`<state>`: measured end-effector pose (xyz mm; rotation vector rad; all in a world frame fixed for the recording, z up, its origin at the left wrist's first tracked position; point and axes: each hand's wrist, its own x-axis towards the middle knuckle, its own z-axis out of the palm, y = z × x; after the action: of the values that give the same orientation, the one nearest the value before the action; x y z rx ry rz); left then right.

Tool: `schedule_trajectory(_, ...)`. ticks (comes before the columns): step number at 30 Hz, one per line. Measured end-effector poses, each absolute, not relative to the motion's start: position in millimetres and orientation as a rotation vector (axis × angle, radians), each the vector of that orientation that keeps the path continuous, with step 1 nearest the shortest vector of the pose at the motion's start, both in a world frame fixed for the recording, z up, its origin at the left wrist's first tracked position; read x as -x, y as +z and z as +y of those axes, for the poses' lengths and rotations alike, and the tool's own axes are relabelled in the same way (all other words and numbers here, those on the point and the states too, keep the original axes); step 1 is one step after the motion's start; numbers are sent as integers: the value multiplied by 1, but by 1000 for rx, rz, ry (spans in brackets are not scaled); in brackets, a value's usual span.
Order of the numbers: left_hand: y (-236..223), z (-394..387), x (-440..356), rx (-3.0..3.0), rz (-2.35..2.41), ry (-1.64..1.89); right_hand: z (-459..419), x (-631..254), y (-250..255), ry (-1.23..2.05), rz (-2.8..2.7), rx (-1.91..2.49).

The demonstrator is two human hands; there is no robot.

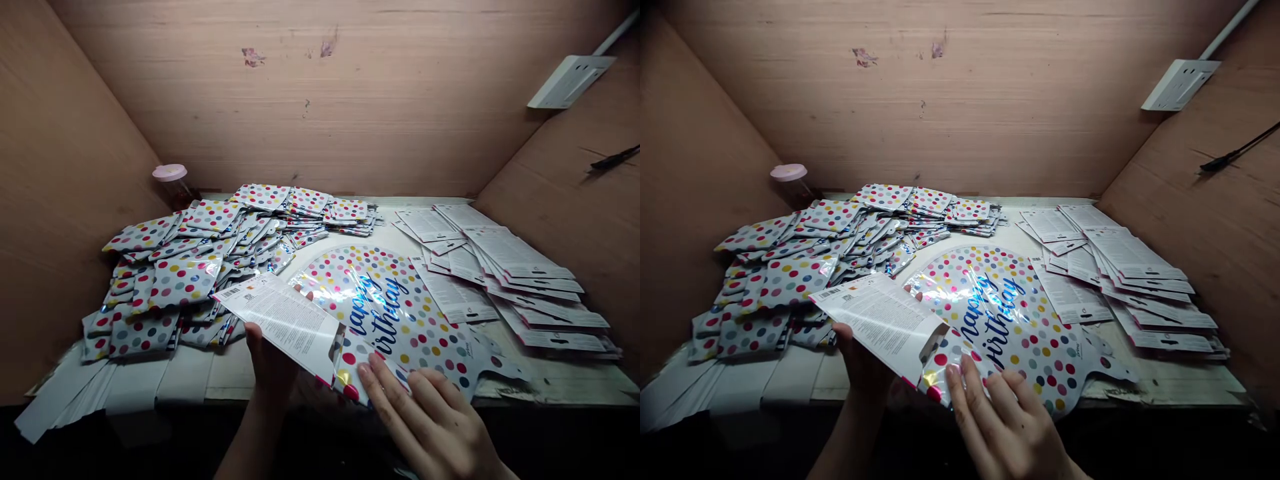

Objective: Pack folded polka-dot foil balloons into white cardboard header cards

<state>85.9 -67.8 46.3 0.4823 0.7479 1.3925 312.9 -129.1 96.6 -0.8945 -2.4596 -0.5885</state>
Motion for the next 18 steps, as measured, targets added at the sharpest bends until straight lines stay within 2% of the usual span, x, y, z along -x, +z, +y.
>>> schedule_trajectory(5,49,-69,-88,-445,735,1492,-136,-309,98,-546,-2354,1016)
schedule_trajectory(11,55,-71,-92,-387,703,1464,-138,-294,63,-213,-2237,783)
schedule_trajectory(18,53,-73,-96,-418,628,1456,-143,-286,53,-152,-2251,736)
